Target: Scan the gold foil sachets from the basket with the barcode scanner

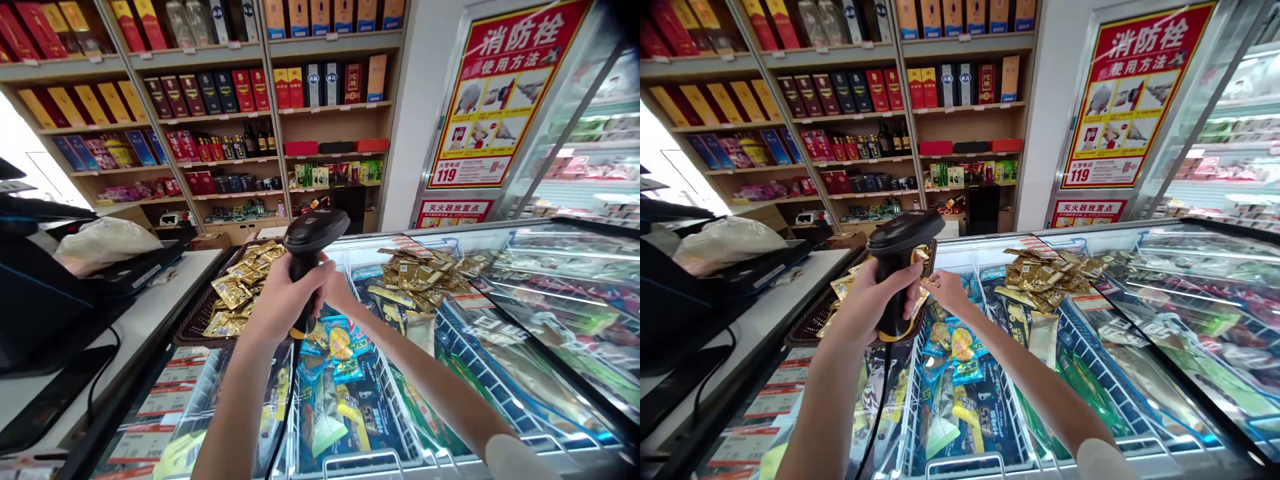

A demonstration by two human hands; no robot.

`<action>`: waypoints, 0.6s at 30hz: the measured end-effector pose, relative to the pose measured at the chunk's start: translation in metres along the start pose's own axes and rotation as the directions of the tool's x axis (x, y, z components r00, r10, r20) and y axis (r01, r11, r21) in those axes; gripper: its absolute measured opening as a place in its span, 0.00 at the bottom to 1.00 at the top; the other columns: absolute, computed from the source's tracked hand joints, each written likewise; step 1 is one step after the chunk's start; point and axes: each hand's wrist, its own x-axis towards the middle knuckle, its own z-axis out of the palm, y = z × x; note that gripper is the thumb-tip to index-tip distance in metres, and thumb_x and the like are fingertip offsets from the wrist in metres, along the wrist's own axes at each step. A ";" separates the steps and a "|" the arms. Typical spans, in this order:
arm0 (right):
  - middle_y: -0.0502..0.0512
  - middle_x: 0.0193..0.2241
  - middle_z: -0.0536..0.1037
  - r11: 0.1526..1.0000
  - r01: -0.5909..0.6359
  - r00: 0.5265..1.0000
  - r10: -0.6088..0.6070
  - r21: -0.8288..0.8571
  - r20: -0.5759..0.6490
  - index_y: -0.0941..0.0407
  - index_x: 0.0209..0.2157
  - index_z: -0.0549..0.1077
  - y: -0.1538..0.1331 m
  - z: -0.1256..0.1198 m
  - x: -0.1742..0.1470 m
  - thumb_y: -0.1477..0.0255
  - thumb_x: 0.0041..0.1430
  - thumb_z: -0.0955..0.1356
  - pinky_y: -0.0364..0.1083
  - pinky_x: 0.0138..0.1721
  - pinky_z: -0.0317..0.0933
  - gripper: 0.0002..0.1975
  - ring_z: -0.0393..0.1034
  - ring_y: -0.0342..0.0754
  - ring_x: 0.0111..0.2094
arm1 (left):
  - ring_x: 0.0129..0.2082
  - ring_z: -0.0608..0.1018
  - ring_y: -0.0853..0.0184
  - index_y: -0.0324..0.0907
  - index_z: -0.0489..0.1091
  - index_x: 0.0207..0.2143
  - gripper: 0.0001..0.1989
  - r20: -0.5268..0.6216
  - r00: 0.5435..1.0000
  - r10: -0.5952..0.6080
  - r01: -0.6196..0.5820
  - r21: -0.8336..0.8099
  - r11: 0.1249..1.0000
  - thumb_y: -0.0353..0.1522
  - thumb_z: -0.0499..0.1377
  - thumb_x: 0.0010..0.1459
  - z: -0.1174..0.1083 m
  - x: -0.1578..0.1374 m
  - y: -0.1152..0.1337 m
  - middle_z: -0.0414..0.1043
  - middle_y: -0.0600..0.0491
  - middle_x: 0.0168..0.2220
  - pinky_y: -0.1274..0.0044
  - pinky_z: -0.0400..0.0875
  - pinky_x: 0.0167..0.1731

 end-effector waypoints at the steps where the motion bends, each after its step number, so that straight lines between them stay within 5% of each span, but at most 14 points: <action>1: 0.50 0.22 0.77 1.000 -0.016 1.000 0.016 0.019 -0.007 0.56 0.41 0.74 0.003 -0.003 0.001 0.68 0.54 0.72 0.44 0.34 0.65 0.13 0.75 0.49 0.30 | 0.15 0.65 0.74 0.42 0.67 0.32 0.12 -0.019 1.000 0.006 -0.006 -0.007 1.000 0.38 0.66 0.51 0.000 0.000 0.002 0.64 0.59 0.18 0.81 0.60 0.16; 7: 0.52 0.18 0.77 0.950 -0.224 0.961 0.178 0.219 0.213 0.58 0.26 0.73 0.002 -0.040 0.007 0.69 0.50 0.74 0.39 0.20 0.60 0.09 0.71 0.44 0.20 | 0.14 0.65 0.74 0.42 0.66 0.30 0.12 -0.090 0.996 -0.015 0.009 -0.063 0.998 0.36 0.66 0.50 0.001 0.002 0.006 0.62 0.60 0.18 0.82 0.59 0.14; 12: 0.54 0.19 0.78 0.907 -0.310 0.906 0.191 0.286 0.377 0.58 0.27 0.72 -0.011 -0.071 0.003 0.70 0.44 0.77 0.40 0.19 0.66 0.13 0.76 0.49 0.22 | 0.15 0.66 0.74 0.42 0.66 0.30 0.11 -0.096 0.994 -0.046 0.038 -0.081 0.996 0.35 0.66 0.51 -0.003 0.007 0.004 0.63 0.60 0.19 0.82 0.60 0.13; 15: 0.55 0.22 0.80 0.898 -0.279 0.938 0.180 0.339 0.295 0.59 0.32 0.75 -0.017 -0.085 0.002 0.70 0.44 0.78 0.43 0.22 0.72 0.14 0.77 0.50 0.23 | 0.15 0.66 0.74 0.42 0.66 0.31 0.11 -0.100 0.994 -0.046 0.039 -0.077 0.996 0.35 0.65 0.52 -0.004 0.007 0.004 0.63 0.60 0.19 0.82 0.60 0.13; 18: 0.55 0.24 0.81 0.925 -0.120 0.992 0.129 0.361 -0.001 0.60 0.29 0.77 -0.022 -0.103 0.003 0.71 0.48 0.76 0.44 0.30 0.75 0.09 0.79 0.50 0.27 | 0.15 0.65 0.74 0.42 0.66 0.31 0.11 -0.109 0.994 -0.032 0.026 -0.053 0.998 0.35 0.66 0.52 -0.003 0.008 0.003 0.63 0.60 0.18 0.81 0.60 0.13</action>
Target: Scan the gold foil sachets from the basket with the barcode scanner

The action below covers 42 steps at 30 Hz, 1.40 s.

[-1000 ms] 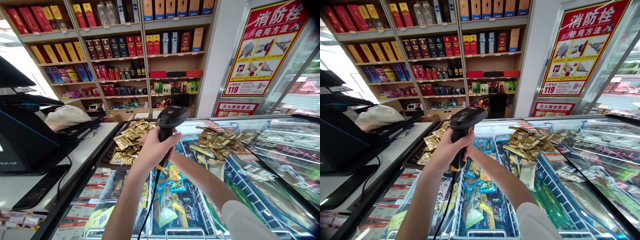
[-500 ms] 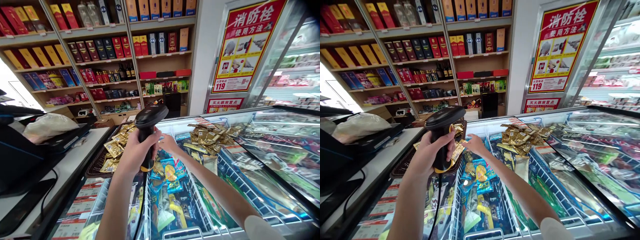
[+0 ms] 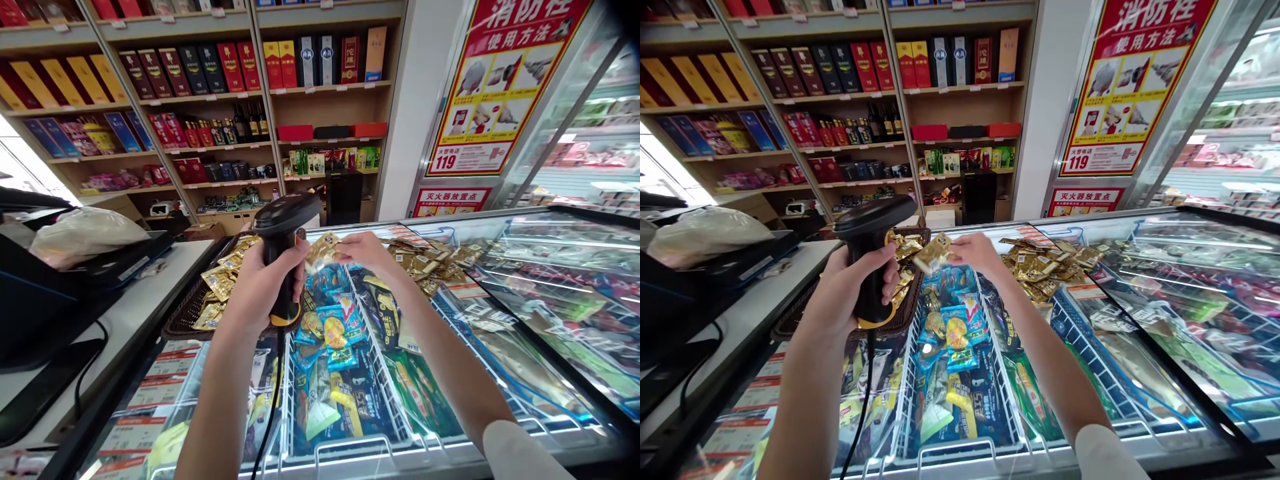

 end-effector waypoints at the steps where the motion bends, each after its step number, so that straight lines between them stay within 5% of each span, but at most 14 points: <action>1: 0.55 0.25 0.81 0.998 0.061 0.993 -0.064 -0.033 -0.096 0.60 0.28 0.78 -0.004 -0.006 0.000 0.71 0.49 0.76 0.44 0.31 0.75 0.07 0.79 0.50 0.27 | 0.15 0.65 0.74 0.42 0.66 0.30 0.11 0.006 1.000 0.003 -0.003 0.008 1.000 0.36 0.66 0.52 0.000 0.001 -0.001 0.63 0.60 0.18 0.81 0.60 0.13; 7: 0.53 0.22 0.77 0.953 0.302 0.854 -0.284 -0.030 -0.435 0.59 0.26 0.72 -0.022 -0.035 -0.004 0.66 0.51 0.76 0.47 0.31 0.77 0.13 0.79 0.53 0.27 | 0.16 0.65 0.73 0.42 0.64 0.27 0.13 0.055 0.998 0.005 -0.008 0.051 0.999 0.37 0.65 0.54 0.002 0.006 -0.010 0.64 0.58 0.18 0.80 0.61 0.14; 21: 0.46 0.22 0.71 0.831 0.538 0.738 -0.383 0.141 -0.556 0.57 0.26 0.66 -0.032 -0.044 0.003 0.60 0.50 0.76 0.52 0.45 0.75 0.20 0.80 0.51 0.34 | 0.16 0.66 0.74 0.42 0.64 0.29 0.14 0.153 0.988 -0.011 -0.007 0.119 0.993 0.42 0.62 0.57 0.011 0.004 -0.022 0.65 0.58 0.19 0.80 0.60 0.16; 36: 0.44 0.20 0.73 0.798 0.534 0.767 -0.318 0.280 -0.557 0.57 0.25 0.68 -0.037 -0.040 0.000 0.67 0.49 0.78 0.50 0.45 0.76 0.17 0.80 0.49 0.32 | 0.16 0.66 0.74 0.42 0.64 0.27 0.11 0.182 0.983 -0.038 0.029 0.051 0.998 0.36 0.63 0.57 0.016 0.002 -0.020 0.64 0.58 0.19 0.80 0.59 0.14; 42: 0.49 0.27 0.77 0.700 0.510 0.772 -0.115 0.500 -0.625 0.58 0.28 0.68 -0.031 -0.048 0.010 0.74 0.56 0.74 0.45 0.45 0.75 0.11 0.80 0.46 0.35 | 0.15 0.65 0.74 0.42 0.64 0.28 0.12 0.172 0.984 -0.039 0.030 0.051 0.998 0.37 0.63 0.57 0.012 0.002 -0.019 0.64 0.59 0.20 0.80 0.59 0.15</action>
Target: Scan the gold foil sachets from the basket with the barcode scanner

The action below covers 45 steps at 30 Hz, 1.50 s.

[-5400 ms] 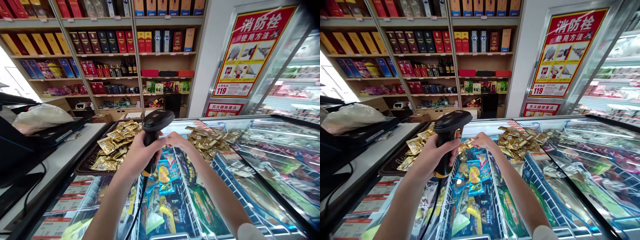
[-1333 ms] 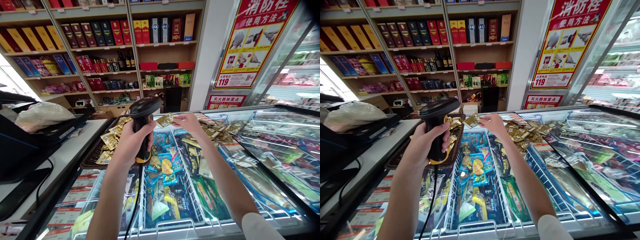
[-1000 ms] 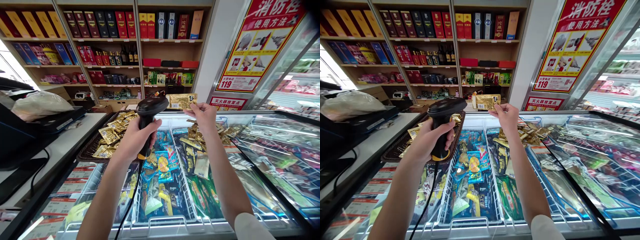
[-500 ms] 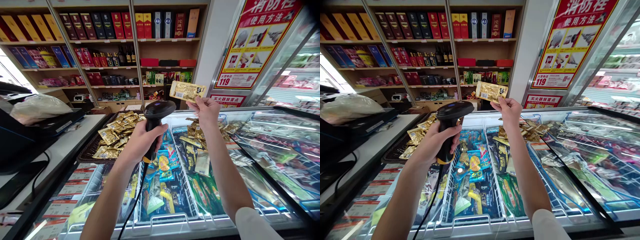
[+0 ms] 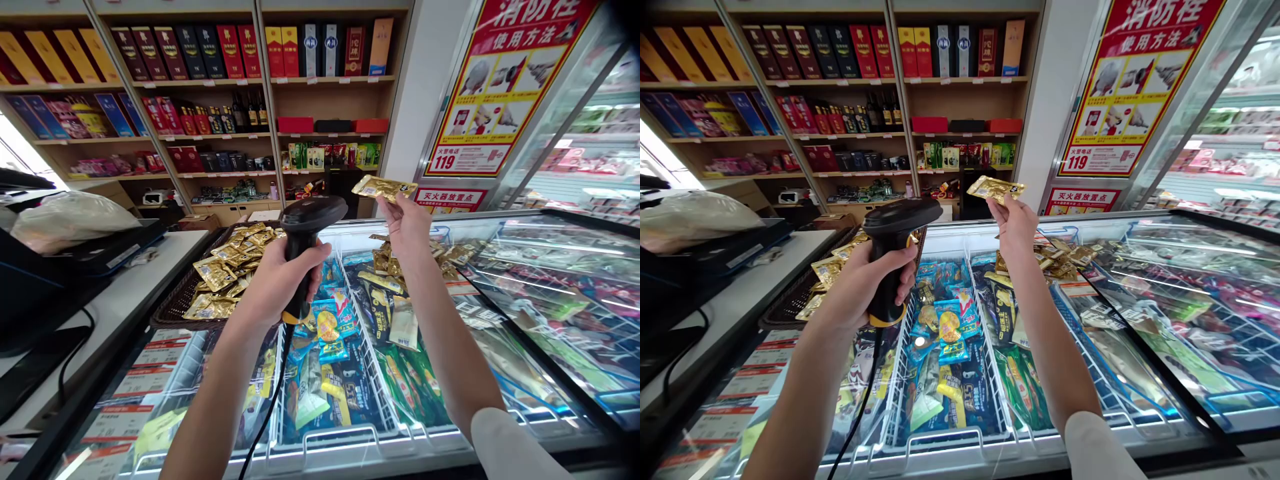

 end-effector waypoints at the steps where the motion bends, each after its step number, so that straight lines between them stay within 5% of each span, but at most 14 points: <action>1: 0.49 0.27 0.77 0.999 -0.036 0.999 0.036 0.009 -0.019 0.59 0.28 0.68 0.002 -0.001 0.002 0.76 0.56 0.73 0.45 0.45 0.75 0.10 0.79 0.45 0.35 | 0.16 0.65 0.74 0.42 0.64 0.28 0.12 -0.003 1.000 -0.001 0.001 -0.009 1.000 0.37 0.63 0.57 0.000 0.000 0.000 0.64 0.59 0.20 0.80 0.60 0.15; 6: 0.50 0.24 0.75 0.973 -0.231 0.973 0.230 -0.020 -0.033 0.61 0.29 0.68 0.012 -0.009 0.007 0.83 0.57 0.71 0.45 0.41 0.77 0.08 0.78 0.44 0.31 | 0.16 0.65 0.74 0.42 0.64 0.28 0.11 -0.024 1.000 0.001 -0.001 -0.007 1.000 0.36 0.63 0.56 0.002 -0.002 0.003 0.64 0.58 0.19 0.80 0.60 0.15; 11: 0.50 0.24 0.74 0.961 -0.272 0.949 0.275 0.041 -0.154 0.60 0.30 0.67 0.017 -0.012 0.013 0.83 0.64 0.65 0.42 0.40 0.76 0.08 0.76 0.40 0.30 | 0.16 0.65 0.73 0.42 0.64 0.28 0.10 -0.005 1.000 0.029 -0.029 -0.008 1.000 0.36 0.62 0.57 0.001 0.000 0.002 0.64 0.58 0.20 0.80 0.61 0.15; 22: 0.46 0.29 0.69 0.996 -0.024 0.916 0.058 0.090 -0.397 0.57 0.33 0.64 0.016 -0.039 0.038 0.78 0.67 0.63 0.34 0.34 0.73 0.06 0.68 0.33 0.26 | 0.16 0.66 0.72 0.43 0.65 0.32 0.06 -0.008 0.999 0.031 -0.031 0.013 0.999 0.32 0.61 0.56 0.005 -0.001 0.000 0.65 0.59 0.19 0.80 0.60 0.15; 25: 0.44 0.28 0.64 0.960 -0.275 0.832 0.266 0.054 -0.487 0.55 0.31 0.60 0.029 -0.046 0.035 0.77 0.66 0.62 0.30 0.23 0.66 0.08 0.61 0.32 0.22 | 0.15 0.66 0.73 0.43 0.65 0.32 0.06 0.001 0.999 0.032 -0.032 0.020 0.999 0.33 0.60 0.56 0.006 -0.001 0.002 0.64 0.59 0.19 0.80 0.60 0.15; 27: 0.44 0.27 0.61 0.852 -0.520 0.720 0.477 0.062 -0.505 0.54 0.30 0.57 0.042 -0.046 0.028 0.79 0.64 0.60 0.32 0.19 0.62 0.09 0.58 0.34 0.20 | 0.15 0.65 0.73 0.43 0.65 0.32 0.06 -0.006 1.000 0.029 -0.028 0.025 0.999 0.34 0.60 0.56 0.005 -0.001 0.004 0.64 0.59 0.19 0.80 0.60 0.15; 29: 0.45 0.27 0.60 0.780 -0.620 0.656 0.572 0.081 -0.493 0.54 0.30 0.56 0.053 -0.042 0.019 0.81 0.61 0.59 0.34 0.19 0.62 0.09 0.60 0.35 0.21 | 0.15 0.65 0.73 0.43 0.65 0.32 0.06 -0.016 1.000 0.025 -0.025 0.024 0.999 0.34 0.60 0.56 0.004 -0.002 0.006 0.64 0.60 0.19 0.80 0.60 0.15; 35: 0.44 0.25 0.63 0.782 -0.615 0.689 0.593 0.096 -0.417 0.55 0.29 0.57 0.059 -0.020 0.000 0.83 0.55 0.61 0.33 0.20 0.62 0.09 0.63 0.35 0.21 | 0.15 0.66 0.73 0.43 0.65 0.31 0.07 -0.060 0.997 0.048 -0.049 -0.024 0.999 0.34 0.62 0.54 -0.003 -0.006 0.011 0.64 0.59 0.19 0.81 0.59 0.15; 41: 0.45 0.24 0.68 0.830 -0.539 0.842 0.522 -0.143 -0.139 0.56 0.28 0.65 0.061 0.003 -0.037 0.81 0.49 0.65 0.37 0.26 0.65 0.07 0.66 0.37 0.24 | 0.14 0.65 0.75 0.43 0.64 0.30 0.06 -0.089 0.993 0.084 -0.088 -0.045 0.995 0.32 0.61 0.54 -0.004 -0.013 0.016 0.63 0.60 0.18 0.81 0.58 0.16; 43: 0.46 0.26 0.71 0.865 -0.406 0.897 0.438 -0.295 0.050 0.56 0.29 0.67 0.067 0.009 -0.056 0.78 0.47 0.68 0.39 0.29 0.66 0.07 0.68 0.40 0.27 | 0.14 0.65 0.75 0.43 0.64 0.30 0.06 -0.093 0.991 0.096 -0.097 -0.014 0.995 0.32 0.61 0.54 -0.011 -0.016 0.019 0.63 0.60 0.18 0.82 0.58 0.16; 45: 0.48 0.29 0.73 0.867 -0.103 0.905 0.286 -0.488 0.316 0.55 0.31 0.69 0.075 0.014 -0.076 0.76 0.47 0.70 0.42 0.32 0.66 0.07 0.69 0.43 0.31 | 0.14 0.65 0.75 0.43 0.65 0.30 0.07 -0.082 0.992 0.094 -0.091 0.031 0.995 0.32 0.62 0.54 -0.022 -0.020 0.022 0.63 0.60 0.17 0.82 0.58 0.16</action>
